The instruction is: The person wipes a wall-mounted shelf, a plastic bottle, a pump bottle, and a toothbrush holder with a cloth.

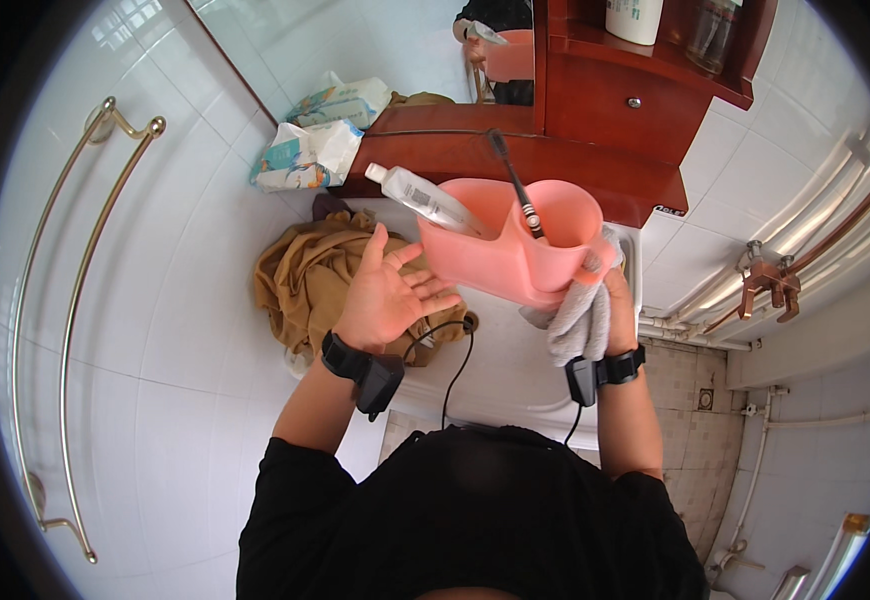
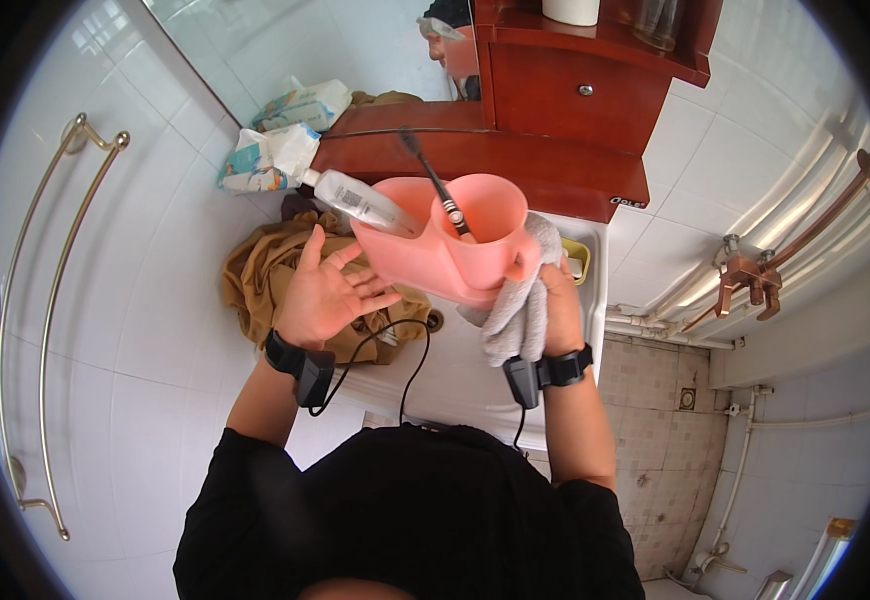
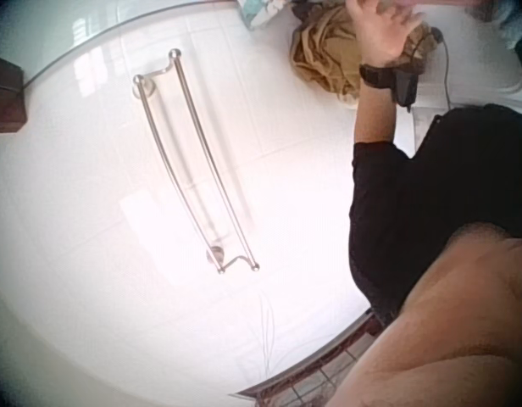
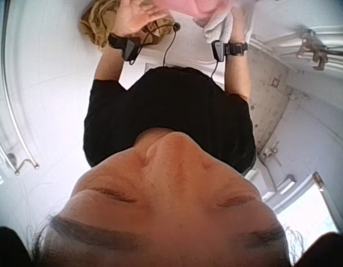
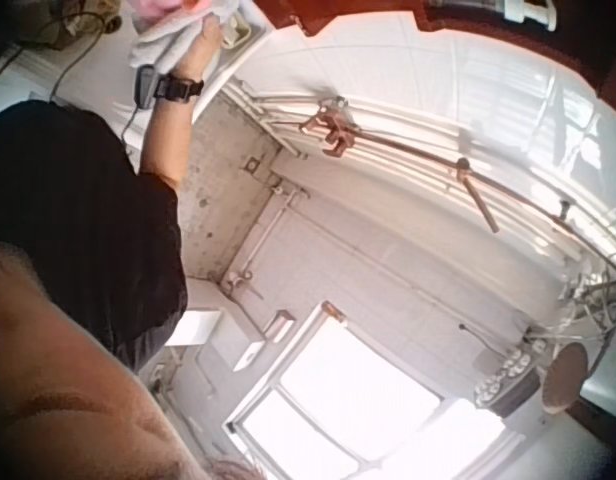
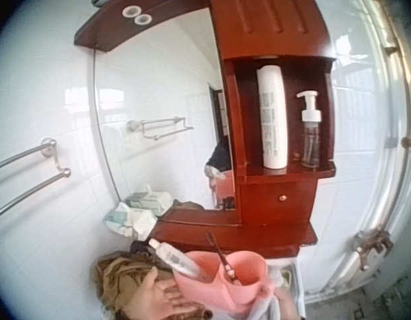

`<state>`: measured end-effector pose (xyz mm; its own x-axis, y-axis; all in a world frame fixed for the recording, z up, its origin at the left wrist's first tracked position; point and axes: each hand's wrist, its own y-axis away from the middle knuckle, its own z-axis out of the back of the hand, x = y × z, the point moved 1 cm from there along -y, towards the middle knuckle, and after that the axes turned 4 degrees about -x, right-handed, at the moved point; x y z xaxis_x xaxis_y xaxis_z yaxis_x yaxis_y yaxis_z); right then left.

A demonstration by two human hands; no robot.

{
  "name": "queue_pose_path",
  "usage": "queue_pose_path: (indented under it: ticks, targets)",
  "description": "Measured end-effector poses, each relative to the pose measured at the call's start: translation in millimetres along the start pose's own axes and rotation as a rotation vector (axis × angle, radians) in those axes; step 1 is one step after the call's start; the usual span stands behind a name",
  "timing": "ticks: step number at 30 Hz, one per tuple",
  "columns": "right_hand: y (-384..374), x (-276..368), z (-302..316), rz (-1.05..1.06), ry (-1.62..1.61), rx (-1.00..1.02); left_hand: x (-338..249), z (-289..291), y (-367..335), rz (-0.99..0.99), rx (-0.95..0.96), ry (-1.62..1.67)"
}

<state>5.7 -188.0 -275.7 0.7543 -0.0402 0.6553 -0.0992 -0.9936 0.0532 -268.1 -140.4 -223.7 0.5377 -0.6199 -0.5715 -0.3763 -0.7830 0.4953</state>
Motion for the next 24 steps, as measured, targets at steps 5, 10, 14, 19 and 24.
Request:
queue_pose_path:
  ticks: [5,10,14,19,24]
  targets:
    - [-4,12,1,-0.214,-0.140,0.047,-3,-2,2,0.071,0.300,-0.052]
    - [-18,20,16,-0.296,-0.057,0.224,5,-6,6,0.062,0.420,-0.078]
    - [-31,22,22,-0.292,0.091,0.316,9,14,-8,0.183,0.584,0.054]
    - [-27,20,5,-0.259,0.014,0.166,12,9,5,0.036,0.457,-0.176]
    - [-30,23,9,-0.273,0.056,0.232,10,38,-5,0.101,0.492,-0.235]
